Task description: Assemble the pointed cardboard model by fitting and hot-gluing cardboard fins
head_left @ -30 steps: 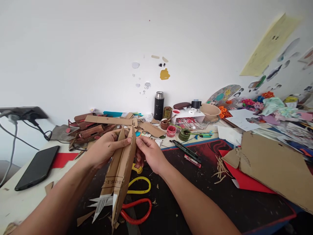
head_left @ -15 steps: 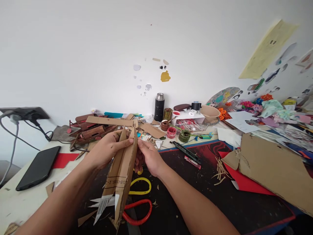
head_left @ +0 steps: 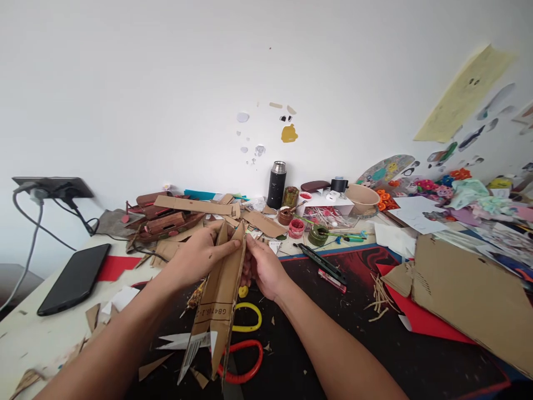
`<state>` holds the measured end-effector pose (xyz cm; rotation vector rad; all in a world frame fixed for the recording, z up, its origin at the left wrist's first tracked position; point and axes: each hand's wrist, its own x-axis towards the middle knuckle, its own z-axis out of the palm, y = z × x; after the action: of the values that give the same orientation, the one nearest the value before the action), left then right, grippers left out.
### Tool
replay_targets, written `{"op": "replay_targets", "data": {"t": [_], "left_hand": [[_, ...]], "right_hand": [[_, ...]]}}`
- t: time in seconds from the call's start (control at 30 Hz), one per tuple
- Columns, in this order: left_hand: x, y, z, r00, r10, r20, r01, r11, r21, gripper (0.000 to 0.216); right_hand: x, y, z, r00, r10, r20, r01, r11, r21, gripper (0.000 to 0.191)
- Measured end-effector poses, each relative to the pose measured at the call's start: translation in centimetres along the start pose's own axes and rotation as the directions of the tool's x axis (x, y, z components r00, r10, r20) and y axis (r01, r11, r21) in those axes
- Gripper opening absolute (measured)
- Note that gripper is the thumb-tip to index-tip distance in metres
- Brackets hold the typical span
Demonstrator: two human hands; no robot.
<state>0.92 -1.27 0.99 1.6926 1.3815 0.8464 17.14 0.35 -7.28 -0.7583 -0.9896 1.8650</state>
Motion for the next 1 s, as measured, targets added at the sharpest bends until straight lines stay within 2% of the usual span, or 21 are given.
{"op": "replay_targets", "data": {"t": [0.2,0.53,0.63,0.77,0.9,1.0], "left_hand": [[-0.2,0.8,0.3,0.997,0.059,-0.047,-0.055,0.995,0.082,0.033],[0.3,0.2,-0.2,0.998,0.044,-0.045,-0.046,0.997,-0.059,0.034],[0.6,-0.3,-0.6,0.995,0.016,-0.102,-0.022,0.998,-0.052,0.039],[1.0,-1.2,-0.7,0.981,0.059,-0.186,-0.056,0.998,0.022,0.035],[1.2,-1.7,-0.5,0.969,0.119,-0.217,-0.092,0.987,0.129,0.026],[1.1,-1.7,-0.5,0.971,0.120,-0.208,-0.087,0.983,0.161,0.022]], "right_hand": [[0.4,0.8,-0.1,1.000,0.018,-0.004,-0.018,0.995,0.100,0.065],[0.0,0.7,0.1,1.000,0.013,0.009,-0.013,0.998,0.062,0.068],[-0.1,0.7,0.1,0.998,-0.030,0.050,0.028,0.999,0.025,0.066],[-0.4,0.7,0.1,0.993,-0.063,0.098,0.071,0.994,-0.082,0.063],[-0.7,0.7,0.3,0.994,-0.057,0.097,0.078,0.969,-0.233,0.061],[-0.7,0.7,0.5,0.995,-0.049,0.092,0.074,0.953,-0.292,0.060]]}}
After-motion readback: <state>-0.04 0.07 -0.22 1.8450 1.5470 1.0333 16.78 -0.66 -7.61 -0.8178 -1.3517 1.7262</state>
